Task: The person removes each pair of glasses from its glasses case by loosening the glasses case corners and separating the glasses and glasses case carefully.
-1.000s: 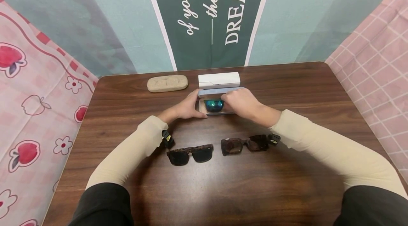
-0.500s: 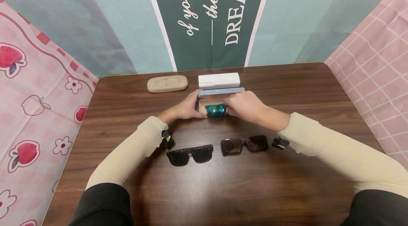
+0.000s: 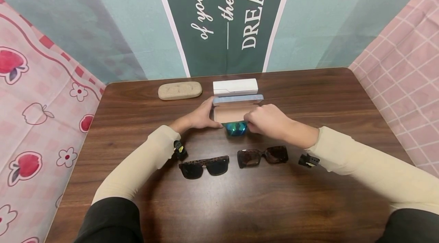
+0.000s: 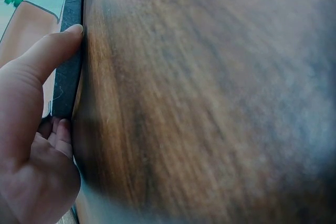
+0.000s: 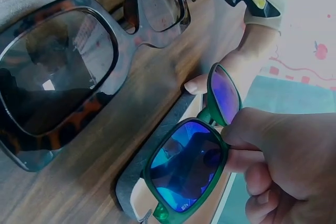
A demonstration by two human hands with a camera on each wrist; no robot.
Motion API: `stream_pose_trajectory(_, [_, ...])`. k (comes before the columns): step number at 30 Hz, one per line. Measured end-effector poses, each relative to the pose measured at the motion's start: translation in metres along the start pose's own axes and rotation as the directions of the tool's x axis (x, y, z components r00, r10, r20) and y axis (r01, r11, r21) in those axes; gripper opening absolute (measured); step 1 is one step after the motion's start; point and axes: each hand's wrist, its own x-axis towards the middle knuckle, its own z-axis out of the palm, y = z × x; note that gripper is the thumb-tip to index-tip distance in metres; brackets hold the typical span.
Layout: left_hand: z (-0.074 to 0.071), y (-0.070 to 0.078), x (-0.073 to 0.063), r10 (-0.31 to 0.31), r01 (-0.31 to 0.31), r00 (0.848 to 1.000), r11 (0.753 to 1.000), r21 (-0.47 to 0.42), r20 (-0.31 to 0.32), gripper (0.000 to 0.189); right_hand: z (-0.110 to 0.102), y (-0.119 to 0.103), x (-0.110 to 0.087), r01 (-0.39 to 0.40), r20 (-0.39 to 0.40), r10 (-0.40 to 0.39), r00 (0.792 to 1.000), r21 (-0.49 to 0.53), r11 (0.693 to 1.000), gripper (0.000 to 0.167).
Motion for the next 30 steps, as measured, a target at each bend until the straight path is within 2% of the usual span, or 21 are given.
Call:
stream_pose_trajectory(15, [0.000,0.002,-0.001,-0.020,0.020,1.000,1.000,-0.001,0.008,0.099,0.006,0.004,-0.012,-0.010,0.074,0.005,0.997,0.063,0.998,0.032])
stream_pose_trajectory(21, [0.001,0.001,-0.001,-0.013,0.013,1.000,1.000,0.006,0.002,0.099,0.011,0.007,-0.015,-0.027,0.096,0.018,0.995,0.088,0.996,0.034])
stream_pose_trajectory(30, [0.001,-0.001,0.000,0.001,0.000,1.000,1.000,0.016,-0.008,0.099,0.023,0.009,-0.017,-0.003,0.115,-0.007,0.993,0.090,0.996,0.036])
